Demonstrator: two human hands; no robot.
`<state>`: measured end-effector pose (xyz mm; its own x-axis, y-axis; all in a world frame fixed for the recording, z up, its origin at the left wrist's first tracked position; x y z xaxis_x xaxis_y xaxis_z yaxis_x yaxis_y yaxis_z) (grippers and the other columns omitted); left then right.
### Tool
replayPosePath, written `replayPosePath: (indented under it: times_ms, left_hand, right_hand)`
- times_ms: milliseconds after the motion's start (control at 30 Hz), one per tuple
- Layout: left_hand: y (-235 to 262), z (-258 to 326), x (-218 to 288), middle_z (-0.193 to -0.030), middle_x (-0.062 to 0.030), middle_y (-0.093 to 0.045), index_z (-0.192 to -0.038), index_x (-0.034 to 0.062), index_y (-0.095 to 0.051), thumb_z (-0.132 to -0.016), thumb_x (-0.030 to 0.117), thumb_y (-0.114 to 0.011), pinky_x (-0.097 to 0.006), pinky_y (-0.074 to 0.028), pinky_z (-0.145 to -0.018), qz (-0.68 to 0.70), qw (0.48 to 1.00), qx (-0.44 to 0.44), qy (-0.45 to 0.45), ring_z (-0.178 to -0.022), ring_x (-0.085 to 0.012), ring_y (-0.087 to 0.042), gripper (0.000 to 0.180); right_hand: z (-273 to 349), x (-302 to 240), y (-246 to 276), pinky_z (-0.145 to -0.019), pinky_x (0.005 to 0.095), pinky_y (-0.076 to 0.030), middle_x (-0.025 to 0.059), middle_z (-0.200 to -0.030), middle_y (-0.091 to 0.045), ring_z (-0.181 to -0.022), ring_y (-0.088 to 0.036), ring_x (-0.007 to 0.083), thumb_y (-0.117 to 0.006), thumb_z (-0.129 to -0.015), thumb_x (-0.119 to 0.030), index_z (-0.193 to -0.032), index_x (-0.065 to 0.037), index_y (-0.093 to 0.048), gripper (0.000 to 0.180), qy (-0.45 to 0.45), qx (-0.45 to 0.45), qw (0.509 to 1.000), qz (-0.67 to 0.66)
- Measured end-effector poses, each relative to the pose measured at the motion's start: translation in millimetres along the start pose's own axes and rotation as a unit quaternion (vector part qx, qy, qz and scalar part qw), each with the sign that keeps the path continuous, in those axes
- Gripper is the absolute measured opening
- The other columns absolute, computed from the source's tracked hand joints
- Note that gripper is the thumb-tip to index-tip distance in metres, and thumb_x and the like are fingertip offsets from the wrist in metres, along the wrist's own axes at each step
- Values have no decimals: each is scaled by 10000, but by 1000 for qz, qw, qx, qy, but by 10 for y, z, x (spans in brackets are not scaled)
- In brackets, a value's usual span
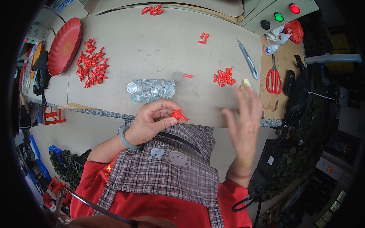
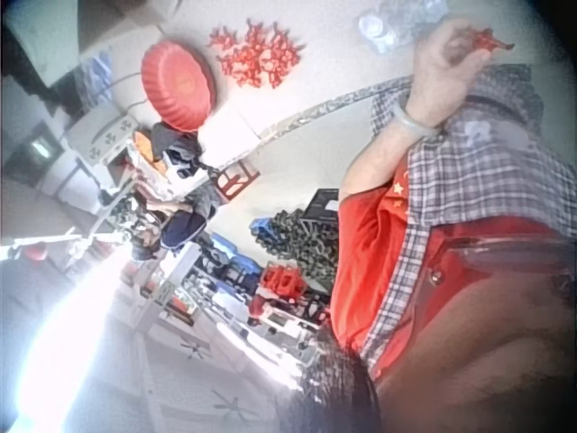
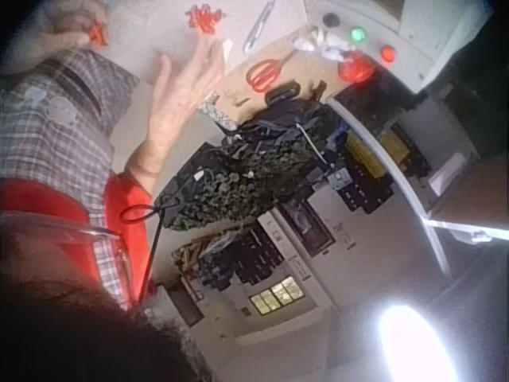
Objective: The person assembles small red plastic components by hand at a workbench, using small pins to join the parts.
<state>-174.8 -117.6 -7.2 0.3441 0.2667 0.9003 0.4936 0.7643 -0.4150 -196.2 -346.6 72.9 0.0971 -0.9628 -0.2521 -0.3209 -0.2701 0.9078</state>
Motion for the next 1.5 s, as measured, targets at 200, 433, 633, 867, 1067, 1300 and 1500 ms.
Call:
replayPosePath:
  times_ms: [200, 433, 633, 867, 1067, 1300, 1500]
  left_hand:
    - [-14, 8, 101, -1078, -94, -687, -1180, -23, -638, -913, -49, -648, -278, -582, -841, -81, 996, 23, -34, -965, -147, -693, 268]
    - [-6, 18, 121, -1047, -111, -720, -1180, -18, -673, -888, -39, -691, -255, -579, -784, -155, 987, 25, -45, -904, -132, -700, 294]
    - [0, 32, 142, -1036, -120, -735, -1172, -7, -700, -870, -39, -719, -245, -583, -774, -215, 974, 21, -64, -886, -132, -708, 305]
    - [0, 35, 128, -1046, -133, -735, -1169, -9, -702, -858, -49, -726, -255, -591, -791, -221, 973, 32, -63, -901, -151, -719, 315]
    - [-27, 23, 190, -1066, -131, -729, -1205, -7, -678, -860, -30, -734, -270, -588, -815, -207, 976, 13, -64, -936, -161, -716, 350]
    - [-9, 50, 361, -1044, -121, -725, -1238, -12, -643, -885, -11, -709, -287, -577, -789, -275, 953, 12, -126, -882, -165, -708, 360]
    - [506, 218, 920, -1026, -78, -717, -1258, -15, -630, -976, 108, -612, -289, -536, -769, -236, 959, 144, -55, -847, -135, -661, 308]
  right_hand:
    - [99, -407, -212, -767, 390, -524, 101, -962, -679, -881, -656, 297, -832, -725, -165, -1055, -7, -671, 399, 115, -111, 962, -219]
    - [145, -443, -348, -649, 370, -504, 71, -808, -610, -725, -614, 251, -808, -741, -126, -913, -12, -661, 253, 180, -67, 959, -211]
    - [194, -444, -395, -623, 360, -491, 77, -790, -590, -697, -590, 244, -788, -753, -98, -909, 1, -660, 224, 185, -50, 955, -226]
    - [208, -448, -449, -615, 367, -480, 86, -781, -580, -697, -574, 252, -782, -753, -78, -924, 16, -655, 233, 179, -40, 953, -239]
    - [173, -438, -382, -603, 371, -476, 87, -770, -579, -675, -570, 263, -800, -745, -91, -898, 14, -650, 239, 179, -40, 952, -244]
    - [-29, -586, -246, -595, 379, -490, 89, -769, -613, -668, -601, 265, -796, -768, -100, -852, 5, -658, 192, 216, -59, 925, -308]
    - [-256, -221, -514, -638, 388, -504, 108, -803, -639, -729, -630, 293, -735, -817, -4, -882, 4, -681, 85, 62, -4, 968, -242]
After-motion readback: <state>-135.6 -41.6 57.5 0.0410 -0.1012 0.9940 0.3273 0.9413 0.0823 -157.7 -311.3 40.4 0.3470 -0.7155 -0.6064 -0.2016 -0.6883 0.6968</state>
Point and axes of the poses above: each hand's wrist, its own z-axis away from the middle knuckle, its own y-axis out of the back of the hand, x = y × z, the point moved 3 cm from there along -z, towards the middle knuckle
